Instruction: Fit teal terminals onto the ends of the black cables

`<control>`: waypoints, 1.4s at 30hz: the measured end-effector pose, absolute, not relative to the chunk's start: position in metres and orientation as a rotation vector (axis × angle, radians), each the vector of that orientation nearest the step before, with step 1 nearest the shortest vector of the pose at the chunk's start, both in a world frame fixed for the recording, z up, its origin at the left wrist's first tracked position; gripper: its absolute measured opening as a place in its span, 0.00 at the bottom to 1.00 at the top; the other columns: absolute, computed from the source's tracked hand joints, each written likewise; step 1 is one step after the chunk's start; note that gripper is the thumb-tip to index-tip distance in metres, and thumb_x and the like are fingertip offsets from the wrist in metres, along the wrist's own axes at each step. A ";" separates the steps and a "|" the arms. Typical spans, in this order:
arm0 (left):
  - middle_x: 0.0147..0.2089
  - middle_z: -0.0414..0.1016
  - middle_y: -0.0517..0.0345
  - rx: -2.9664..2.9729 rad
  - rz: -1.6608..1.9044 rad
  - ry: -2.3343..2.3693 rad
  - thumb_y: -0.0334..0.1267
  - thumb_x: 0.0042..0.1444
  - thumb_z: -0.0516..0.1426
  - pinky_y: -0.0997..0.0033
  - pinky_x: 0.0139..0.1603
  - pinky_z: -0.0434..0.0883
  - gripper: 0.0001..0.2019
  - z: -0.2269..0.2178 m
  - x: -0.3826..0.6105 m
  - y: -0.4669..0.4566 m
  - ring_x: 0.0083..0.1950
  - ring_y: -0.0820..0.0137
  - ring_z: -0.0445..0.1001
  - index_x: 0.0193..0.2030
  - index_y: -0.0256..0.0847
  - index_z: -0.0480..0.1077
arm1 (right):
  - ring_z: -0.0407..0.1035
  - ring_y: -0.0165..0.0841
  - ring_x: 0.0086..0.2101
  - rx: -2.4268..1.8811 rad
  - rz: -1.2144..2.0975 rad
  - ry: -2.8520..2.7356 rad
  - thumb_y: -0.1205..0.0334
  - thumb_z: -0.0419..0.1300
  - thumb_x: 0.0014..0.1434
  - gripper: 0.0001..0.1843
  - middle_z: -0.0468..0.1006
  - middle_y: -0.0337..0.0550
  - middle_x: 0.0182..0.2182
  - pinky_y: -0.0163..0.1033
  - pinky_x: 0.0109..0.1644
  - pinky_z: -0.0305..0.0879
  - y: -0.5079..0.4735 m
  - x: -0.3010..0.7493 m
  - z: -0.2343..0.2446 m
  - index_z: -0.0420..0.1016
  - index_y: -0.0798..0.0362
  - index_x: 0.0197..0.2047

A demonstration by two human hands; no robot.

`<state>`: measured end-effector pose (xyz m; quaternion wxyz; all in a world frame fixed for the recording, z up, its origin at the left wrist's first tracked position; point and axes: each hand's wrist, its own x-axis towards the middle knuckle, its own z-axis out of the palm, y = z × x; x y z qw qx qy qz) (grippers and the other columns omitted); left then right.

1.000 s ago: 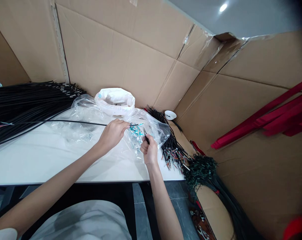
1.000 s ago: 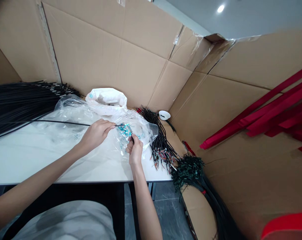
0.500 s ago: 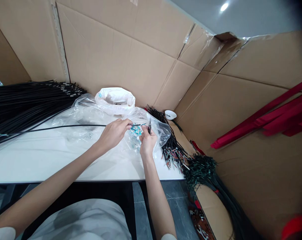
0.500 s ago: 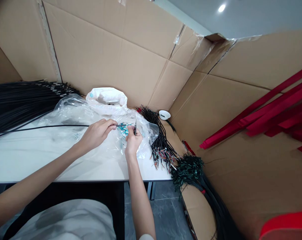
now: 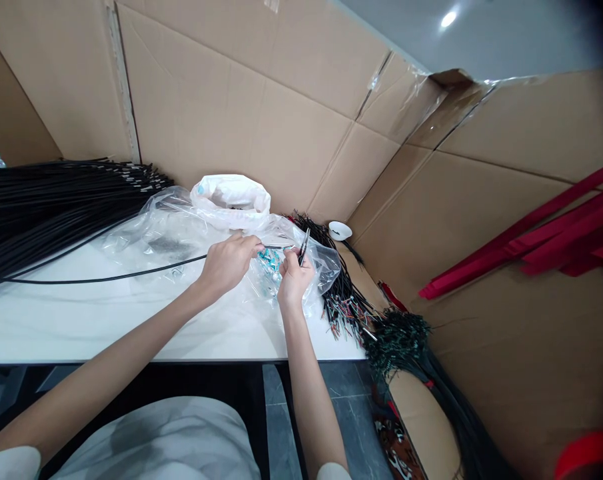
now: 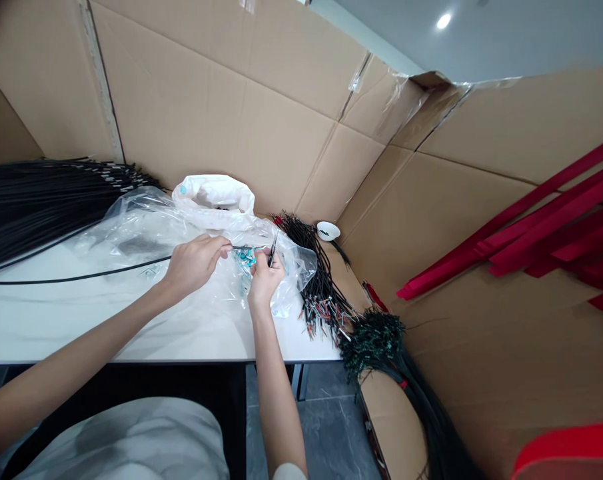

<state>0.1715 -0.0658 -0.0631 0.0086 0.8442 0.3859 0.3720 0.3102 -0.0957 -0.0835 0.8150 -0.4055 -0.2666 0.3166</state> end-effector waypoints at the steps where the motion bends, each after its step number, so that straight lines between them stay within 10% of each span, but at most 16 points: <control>1: 0.34 0.79 0.56 2.634 1.147 1.216 0.32 0.69 0.50 0.68 0.29 0.56 0.11 -0.062 0.172 -0.065 0.41 0.61 0.75 0.39 0.41 0.72 | 0.42 0.22 0.19 -0.850 0.681 -0.565 0.59 0.66 0.44 0.14 0.55 0.26 0.20 0.34 0.21 0.40 -0.096 0.310 -0.083 0.63 0.49 0.30; 14: 0.24 0.73 0.60 2.480 1.038 1.133 0.44 0.73 0.41 0.71 0.27 0.60 0.23 -0.059 0.176 -0.063 0.26 0.68 0.73 0.31 0.41 0.69 | 0.35 0.24 0.18 -0.678 0.872 -0.513 0.63 0.60 0.52 0.22 0.41 0.25 0.17 0.31 0.19 0.40 -0.102 0.305 -0.069 0.46 0.48 0.22; 25: 0.29 0.77 0.53 2.633 1.220 1.296 0.40 0.72 0.44 0.68 0.27 0.51 0.19 -0.055 0.173 -0.082 0.30 0.63 0.75 0.41 0.38 0.73 | 0.31 0.23 0.19 -0.672 0.737 -0.527 0.50 0.69 0.49 0.18 0.40 0.21 0.17 0.34 0.21 0.32 -0.118 0.297 -0.055 0.67 0.52 0.29; 42: 0.30 0.78 0.51 2.658 1.299 1.377 0.42 0.73 0.48 0.66 0.28 0.50 0.18 -0.050 0.169 -0.080 0.35 0.62 0.77 0.38 0.39 0.76 | 0.44 0.21 0.18 -0.971 0.579 -0.739 0.54 0.69 0.48 0.16 0.52 0.25 0.18 0.33 0.21 0.40 -0.122 0.304 -0.059 0.65 0.52 0.28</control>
